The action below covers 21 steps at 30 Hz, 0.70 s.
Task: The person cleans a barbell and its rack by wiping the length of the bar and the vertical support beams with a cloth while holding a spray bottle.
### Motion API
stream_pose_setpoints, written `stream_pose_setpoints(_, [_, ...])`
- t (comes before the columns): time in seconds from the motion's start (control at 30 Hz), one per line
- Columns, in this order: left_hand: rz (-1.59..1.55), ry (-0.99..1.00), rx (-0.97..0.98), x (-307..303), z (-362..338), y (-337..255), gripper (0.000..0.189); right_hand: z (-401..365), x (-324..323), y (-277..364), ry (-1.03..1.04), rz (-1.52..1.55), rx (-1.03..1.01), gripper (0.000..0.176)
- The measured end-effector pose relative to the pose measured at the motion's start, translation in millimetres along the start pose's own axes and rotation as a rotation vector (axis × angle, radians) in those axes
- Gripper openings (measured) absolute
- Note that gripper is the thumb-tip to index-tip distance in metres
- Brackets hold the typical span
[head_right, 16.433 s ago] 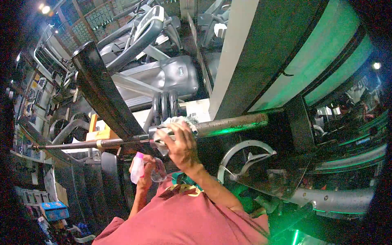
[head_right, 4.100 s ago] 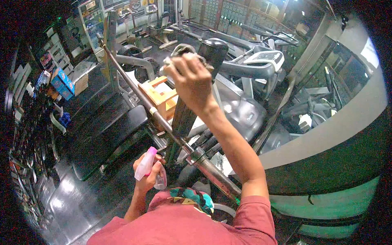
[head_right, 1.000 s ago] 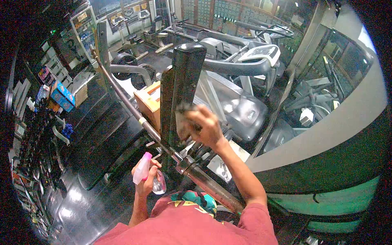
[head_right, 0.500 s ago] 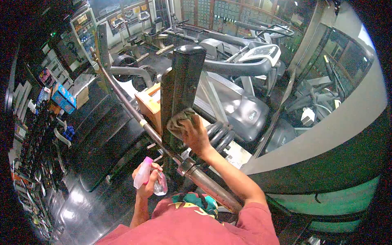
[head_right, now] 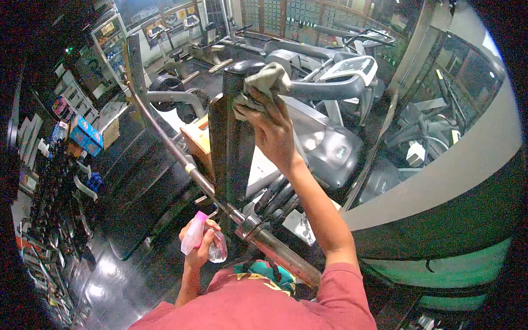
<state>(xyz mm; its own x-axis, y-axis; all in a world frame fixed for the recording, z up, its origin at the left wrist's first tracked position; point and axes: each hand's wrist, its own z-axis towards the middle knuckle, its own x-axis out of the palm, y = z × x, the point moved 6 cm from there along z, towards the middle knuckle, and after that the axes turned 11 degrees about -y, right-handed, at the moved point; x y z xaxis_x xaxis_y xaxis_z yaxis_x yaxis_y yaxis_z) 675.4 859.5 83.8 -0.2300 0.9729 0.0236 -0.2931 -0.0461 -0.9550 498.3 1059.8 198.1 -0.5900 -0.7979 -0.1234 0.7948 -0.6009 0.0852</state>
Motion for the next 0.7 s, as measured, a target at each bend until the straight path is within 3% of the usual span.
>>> stream_pose_setpoints(0.07, [0.007, -0.014, 0.01, -3.1, 1.0, -0.2, 0.013, -26.6, 8.3, -6.9, -0.043, -0.04, -0.019, 0.049])
stream_pose_setpoints(0.13, [-0.099, -0.044, -0.071, -7.3, -3.2, 6.8, 0.014, -79.6, 16.2, -38.2, -0.062, 0.186, 0.618, 0.037])
stream_pose_setpoints(0.17, [-0.102, -0.049, -0.078, -7.6, -4.3, 7.8, 0.014, -124.8, 28.9, -48.9, 0.037, 0.285, 0.855, 0.036])
stream_pose_setpoints(0.23, [-0.083, -0.016, -0.097, -5.0, -3.3, 9.5, 0.015, -161.8, 25.3, -29.2, 0.042, 0.23, 0.949, 0.028])
stream_pose_setpoints(0.3, [-0.117, -0.019, -0.112, 1.5, -0.9, 8.7, 0.015, -157.8, 15.9, -3.0, 0.074, 0.255, 0.795, 0.028])
stream_pose_setpoints(0.37, [-0.07, 0.05, -0.067, 11.0, 1.4, 6.5, 0.015, -142.9, 3.3, 17.2, 0.249, 0.29, 0.754, 0.033])
stream_pose_setpoints(0.4, [-0.048, 0.072, -0.055, 15.7, 3.0, 6.0, 0.015, -135.6, 1.9, 26.7, 0.264, 0.322, 0.564, 0.037])
stream_pose_setpoints(0.43, [-0.054, 0.084, -0.055, 19.3, 3.3, 6.9, 0.015, -147.7, 5.0, 30.4, 0.563, 0.423, 0.704, 0.039])
stream_pose_setpoints(0.53, [-0.073, 0.136, -0.004, 26.1, 7.8, 1.0, 0.014, -128.5, 0.2, 45.6, 0.512, 0.437, 0.628, 0.038])
stream_pose_setpoints(0.6, [-0.1, 0.112, -0.008, 24.6, 7.9, 1.5, 0.014, -85.2, -13.8, 50.4, 0.177, 0.268, 0.276, 0.036])
stream_pose_setpoints(0.63, [-0.125, 0.084, -0.018, 22.3, 6.8, 2.0, 0.014, -68.8, -17.5, 55.6, 0.126, 0.168, 0.132, 0.037])
stream_pose_setpoints(0.7, [-0.099, 0.078, -0.007, 17.8, 5.3, 3.0, 0.014, -57.4, -1.5, 51.5, 0.113, 0.075, 0.051, 0.048])
